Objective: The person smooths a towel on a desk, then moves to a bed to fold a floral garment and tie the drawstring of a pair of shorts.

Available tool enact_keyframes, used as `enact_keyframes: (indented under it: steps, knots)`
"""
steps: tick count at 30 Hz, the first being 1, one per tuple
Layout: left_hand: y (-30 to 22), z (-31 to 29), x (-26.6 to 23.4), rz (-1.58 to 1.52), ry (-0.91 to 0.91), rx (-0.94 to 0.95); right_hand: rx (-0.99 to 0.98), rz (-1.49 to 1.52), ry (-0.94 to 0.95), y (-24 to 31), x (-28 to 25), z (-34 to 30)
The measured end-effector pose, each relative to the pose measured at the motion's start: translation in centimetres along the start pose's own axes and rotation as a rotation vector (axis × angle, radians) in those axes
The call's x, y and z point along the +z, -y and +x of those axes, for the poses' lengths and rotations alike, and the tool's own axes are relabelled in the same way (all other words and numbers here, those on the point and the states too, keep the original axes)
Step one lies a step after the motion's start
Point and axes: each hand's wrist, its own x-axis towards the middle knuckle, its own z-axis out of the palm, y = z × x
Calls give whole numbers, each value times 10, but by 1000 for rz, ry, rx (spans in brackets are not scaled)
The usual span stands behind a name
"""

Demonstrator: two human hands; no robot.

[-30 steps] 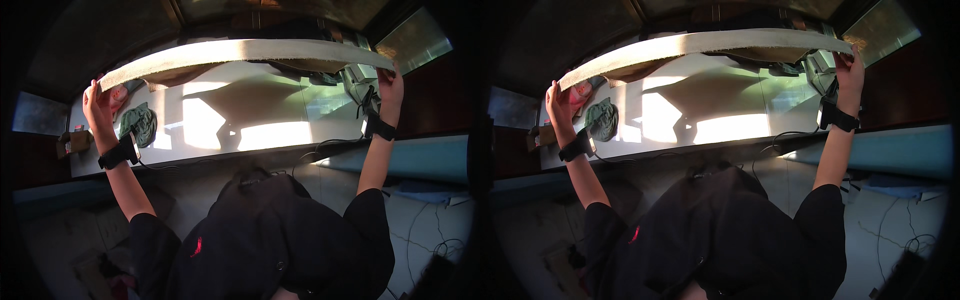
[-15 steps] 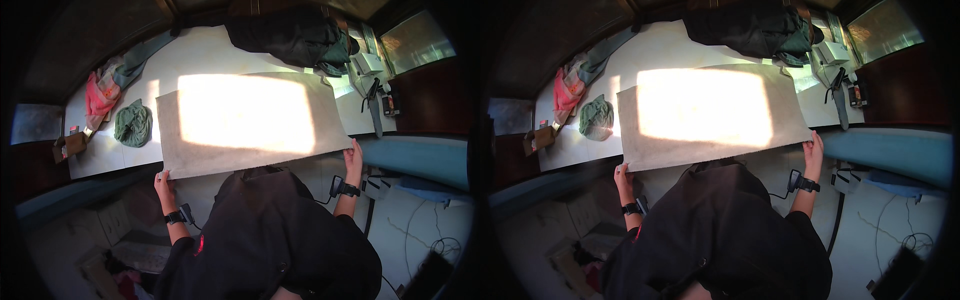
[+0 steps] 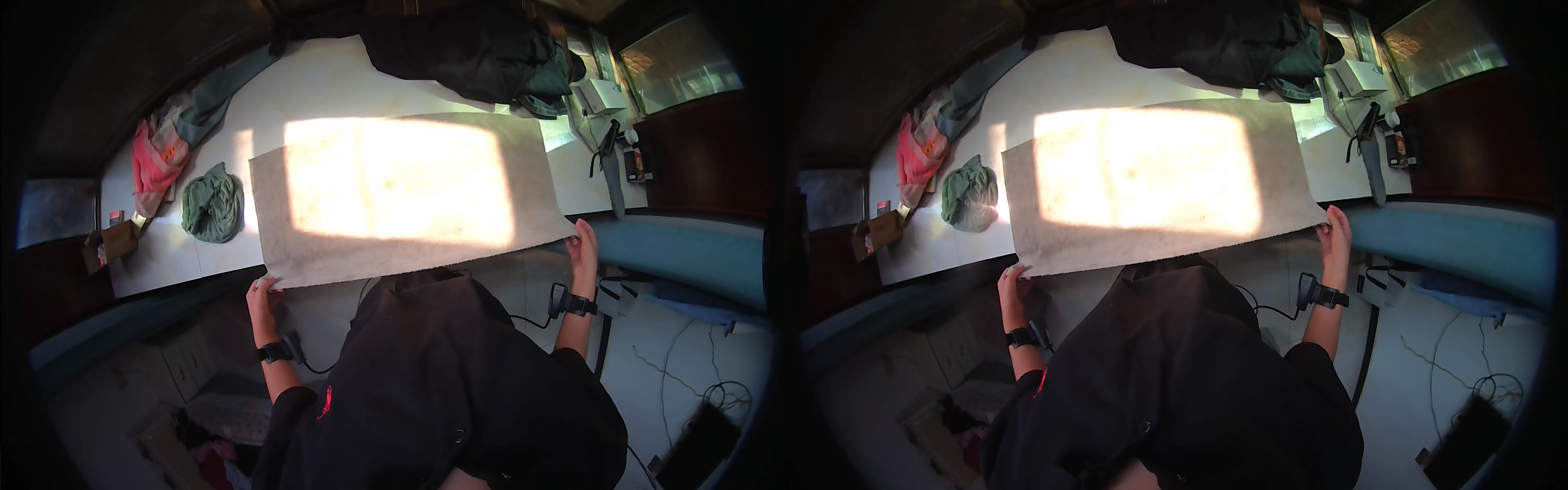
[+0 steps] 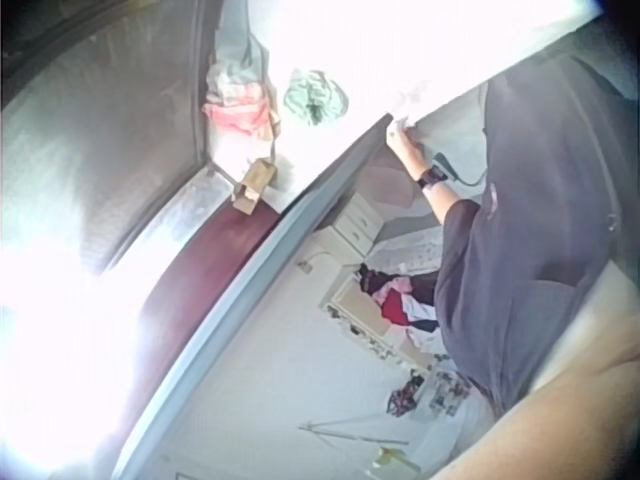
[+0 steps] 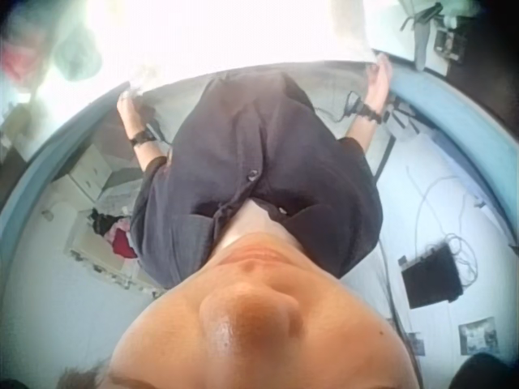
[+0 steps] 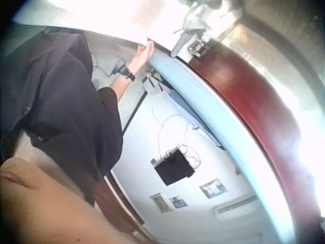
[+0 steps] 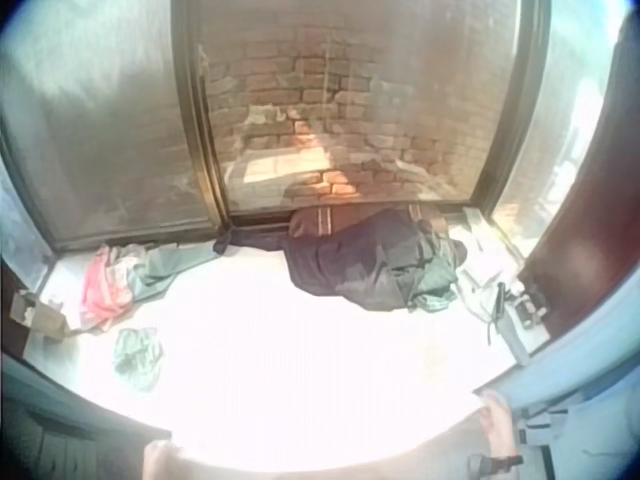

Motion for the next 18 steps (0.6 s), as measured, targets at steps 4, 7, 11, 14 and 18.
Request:
enact_keyframes:
  steps: [4,7,11,14,18]
  knots:
    - [-40,87,0,-204,189,258,-273,-52,16,42,84,46]
    - [-104,122,53,-313,166,272,-344,-76,141,68,139,85]
    - [-109,156,113,273,-56,455,-376,-355,159,49,166,131]
    - [-57,185,115,902,-148,625,-662,-884,262,-10,178,121]
    - [-16,142,152,1343,-284,665,-923,-1229,335,-40,184,80]
